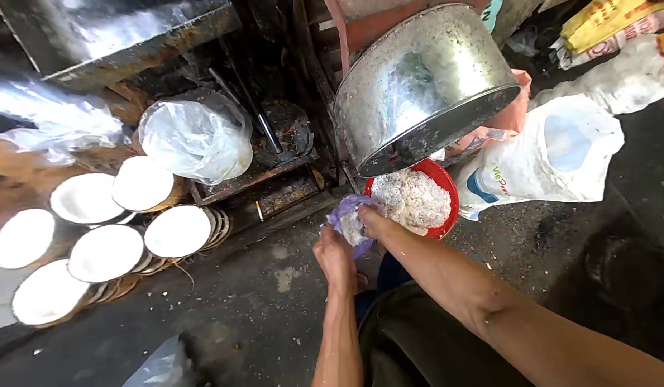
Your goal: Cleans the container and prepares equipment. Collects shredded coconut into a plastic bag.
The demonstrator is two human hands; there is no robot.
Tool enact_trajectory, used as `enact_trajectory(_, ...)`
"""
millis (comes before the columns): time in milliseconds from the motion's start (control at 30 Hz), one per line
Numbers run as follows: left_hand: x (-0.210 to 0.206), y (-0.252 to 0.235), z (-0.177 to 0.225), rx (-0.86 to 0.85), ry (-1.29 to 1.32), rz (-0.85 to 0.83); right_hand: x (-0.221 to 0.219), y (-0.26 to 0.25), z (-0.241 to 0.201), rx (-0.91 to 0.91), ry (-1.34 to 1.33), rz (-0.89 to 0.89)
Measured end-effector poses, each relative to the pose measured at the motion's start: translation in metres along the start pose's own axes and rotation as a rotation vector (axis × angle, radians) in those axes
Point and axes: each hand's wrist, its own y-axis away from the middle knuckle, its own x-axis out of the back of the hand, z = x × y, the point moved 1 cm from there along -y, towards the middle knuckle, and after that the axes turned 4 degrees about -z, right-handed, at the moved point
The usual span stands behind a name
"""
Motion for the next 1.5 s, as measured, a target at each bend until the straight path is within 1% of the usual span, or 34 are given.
enact_trajectory(67, 0.002, -0.007, 0.012, 0.091, 0.143, 0.005, 0.005, 0.006, -0.004, 0.117, 0.321, -0.037)
enact_trajectory(167, -0.005, -0.006, 0.023, 0.188, 0.225, 0.002, 0.030, 0.021, -0.015, 0.262, 0.744, -0.230)
enact_trajectory(233, -0.008, -0.008, 0.020, 0.239, 0.245, -0.002, 0.056, 0.034, -0.020, 0.484, 0.863, -0.334)
enact_trajectory(267, -0.009, -0.011, 0.016, 0.257, 0.262, -0.004, 0.073, 0.041, -0.024, 0.580, 0.880, -0.329)
enact_trajectory(333, -0.007, -0.015, 0.008, 0.274, 0.277, 0.015, 0.117, 0.040, -0.029, 0.680, 0.911, -0.208)
enact_trajectory(367, -0.007, -0.016, 0.007, 0.279, 0.273, 0.028, 0.143, 0.030, -0.032, 0.676, 0.966, -0.135)
enact_trajectory(400, -0.005, -0.016, 0.006, 0.287, 0.257, 0.040, 0.170, 0.012, -0.032, 0.632, 1.061, -0.082)
enact_trajectory(467, -0.001, -0.015, 0.005, 0.301, 0.226, 0.041, 0.224, -0.038, -0.023, 0.502, 1.296, 0.013)
enact_trajectory(533, 0.005, -0.015, 0.001, 0.299, 0.219, 0.028, 0.265, -0.088, -0.001, 0.337, 1.474, 0.040)
enact_trajectory(567, 0.007, -0.014, -0.002, 0.302, 0.223, 0.036, 0.278, -0.108, 0.009, 0.293, 1.523, 0.028)
enact_trajectory(600, 0.011, -0.011, -0.004, 0.316, 0.226, 0.059, 0.286, -0.122, 0.026, 0.287, 1.535, -0.001)
enact_trajectory(667, 0.013, -0.008, -0.007, 0.333, 0.237, 0.110, 0.289, -0.138, 0.052, 0.302, 1.516, -0.103)
enact_trajectory(733, 0.017, -0.001, -0.013, 0.359, 0.212, 0.156, 0.280, -0.133, 0.071, 0.239, 1.528, -0.206)
enact_trajectory(800, 0.017, 0.003, -0.018, 0.365, 0.162, 0.172, 0.274, -0.125, 0.078, 0.193, 1.556, -0.277)
enact_trajectory(967, 0.016, 0.011, -0.025, 0.354, 0.023, 0.160, 0.260, -0.116, 0.094, 0.208, 1.540, -0.336)
enact_trajectory(1100, 0.007, 0.016, -0.020, 0.409, -0.046, 0.203, 0.243, -0.117, 0.097, 0.180, 1.507, -0.380)
enact_trajectory(1200, 0.006, 0.021, -0.012, 0.429, -0.007, 0.171, 0.236, -0.119, 0.085, 0.111, 1.491, -0.450)
enact_trajectory(1300, 0.010, 0.037, 0.003, 0.423, 0.099, 0.101, 0.238, -0.129, 0.061, -0.034, 1.413, -0.557)
enact_trajectory(1400, 0.018, 0.056, 0.018, 0.388, 0.190, 0.008, 0.246, -0.132, 0.031, -0.129, 1.387, -0.626)
enact_trajectory(1433, 0.022, 0.062, 0.024, 0.371, 0.215, -0.034, 0.249, -0.129, 0.022, -0.146, 1.376, -0.620)
enact_trajectory(1500, 0.025, 0.067, 0.031, 0.333, 0.269, -0.110, 0.257, -0.115, 0.000, -0.146, 1.269, -0.563)
